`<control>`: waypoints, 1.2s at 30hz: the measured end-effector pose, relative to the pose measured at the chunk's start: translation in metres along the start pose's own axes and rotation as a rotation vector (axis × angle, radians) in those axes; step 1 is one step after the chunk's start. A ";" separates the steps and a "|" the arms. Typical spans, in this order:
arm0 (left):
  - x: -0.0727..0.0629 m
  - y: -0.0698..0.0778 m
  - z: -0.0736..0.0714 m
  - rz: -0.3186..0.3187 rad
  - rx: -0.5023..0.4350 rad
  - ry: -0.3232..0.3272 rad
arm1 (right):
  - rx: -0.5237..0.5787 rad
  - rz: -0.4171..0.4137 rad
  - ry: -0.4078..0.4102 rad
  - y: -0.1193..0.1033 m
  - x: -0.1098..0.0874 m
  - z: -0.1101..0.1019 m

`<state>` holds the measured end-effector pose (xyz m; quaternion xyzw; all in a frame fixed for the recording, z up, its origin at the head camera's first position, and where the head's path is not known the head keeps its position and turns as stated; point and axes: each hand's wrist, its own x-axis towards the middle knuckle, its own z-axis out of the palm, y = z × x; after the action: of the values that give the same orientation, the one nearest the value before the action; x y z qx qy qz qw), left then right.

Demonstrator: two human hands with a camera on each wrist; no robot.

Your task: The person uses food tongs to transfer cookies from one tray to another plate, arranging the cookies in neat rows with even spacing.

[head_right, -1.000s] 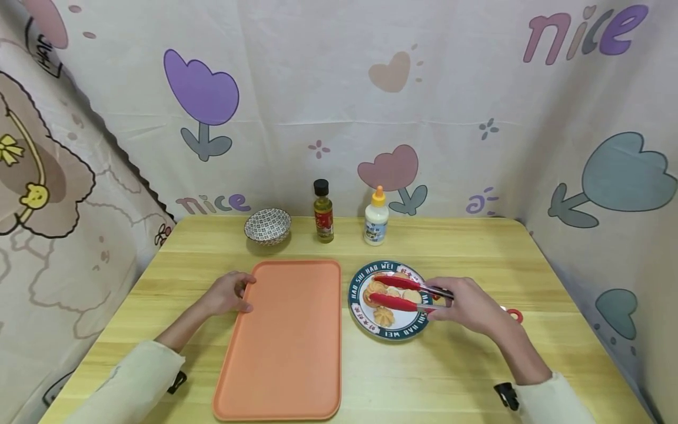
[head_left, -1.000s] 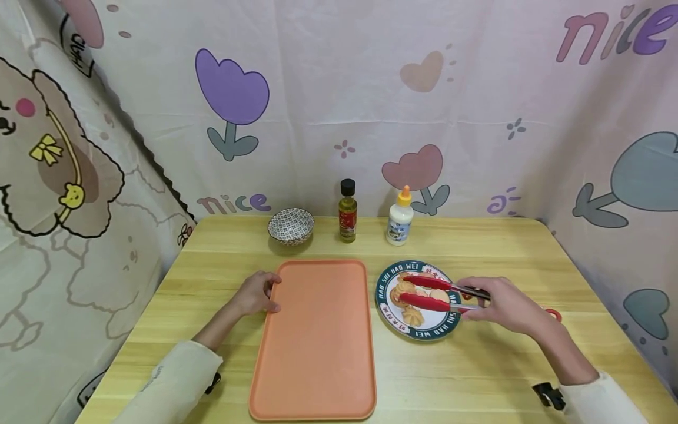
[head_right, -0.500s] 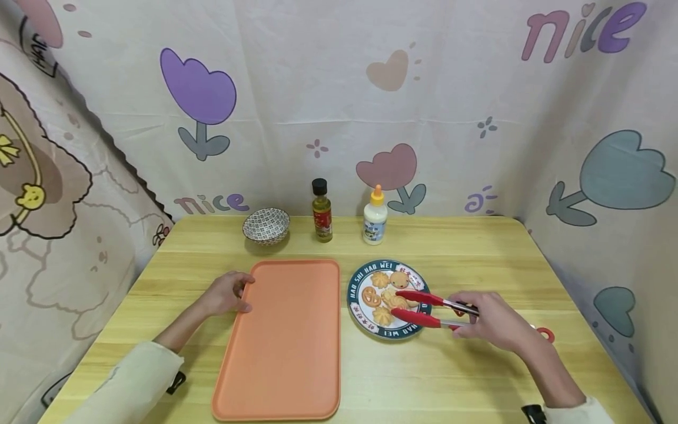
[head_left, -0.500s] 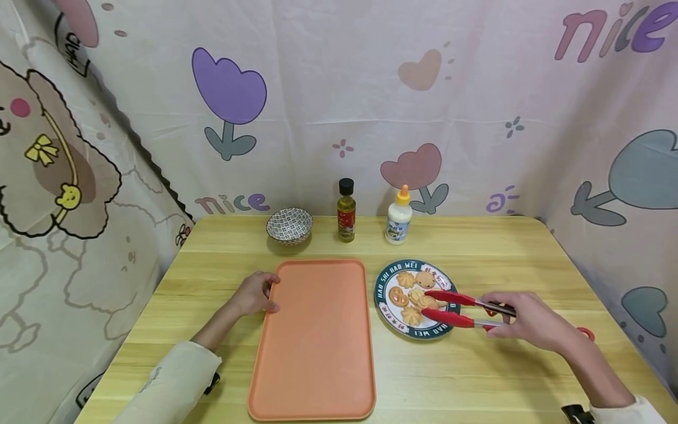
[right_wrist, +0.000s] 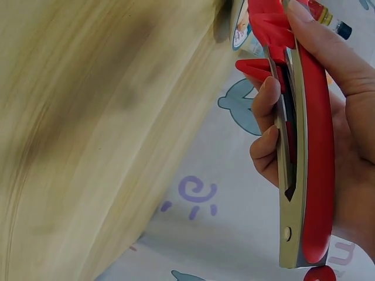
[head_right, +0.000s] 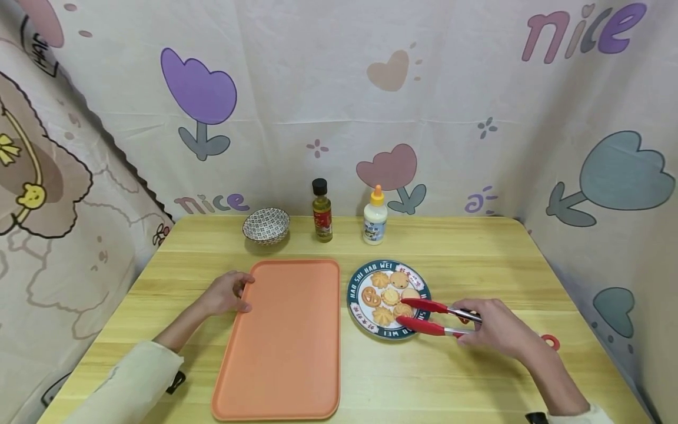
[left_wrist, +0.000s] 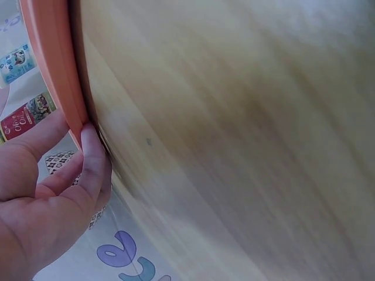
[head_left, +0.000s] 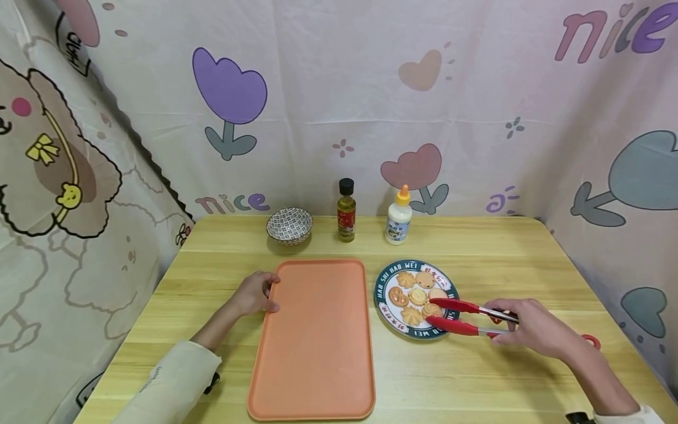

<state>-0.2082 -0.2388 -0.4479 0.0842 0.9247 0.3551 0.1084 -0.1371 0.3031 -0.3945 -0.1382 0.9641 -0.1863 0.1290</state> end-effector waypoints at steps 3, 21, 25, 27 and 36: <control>0.000 0.000 0.000 -0.003 0.004 0.002 | -0.005 0.002 0.001 0.000 0.000 -0.001; -0.001 0.002 0.000 -0.012 0.013 0.006 | 0.052 0.087 0.146 0.002 0.005 -0.001; -0.002 0.002 0.000 -0.016 0.013 0.006 | 0.022 0.168 0.202 0.001 0.010 0.007; -0.001 0.002 0.000 -0.017 0.012 0.006 | 0.001 0.194 0.236 0.001 0.013 0.010; -0.001 0.001 0.000 -0.017 0.010 0.005 | -0.094 0.308 0.364 0.001 0.031 0.024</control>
<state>-0.2071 -0.2385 -0.4472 0.0761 0.9274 0.3497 0.1085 -0.1588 0.2864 -0.4227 0.0405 0.9888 -0.1413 -0.0265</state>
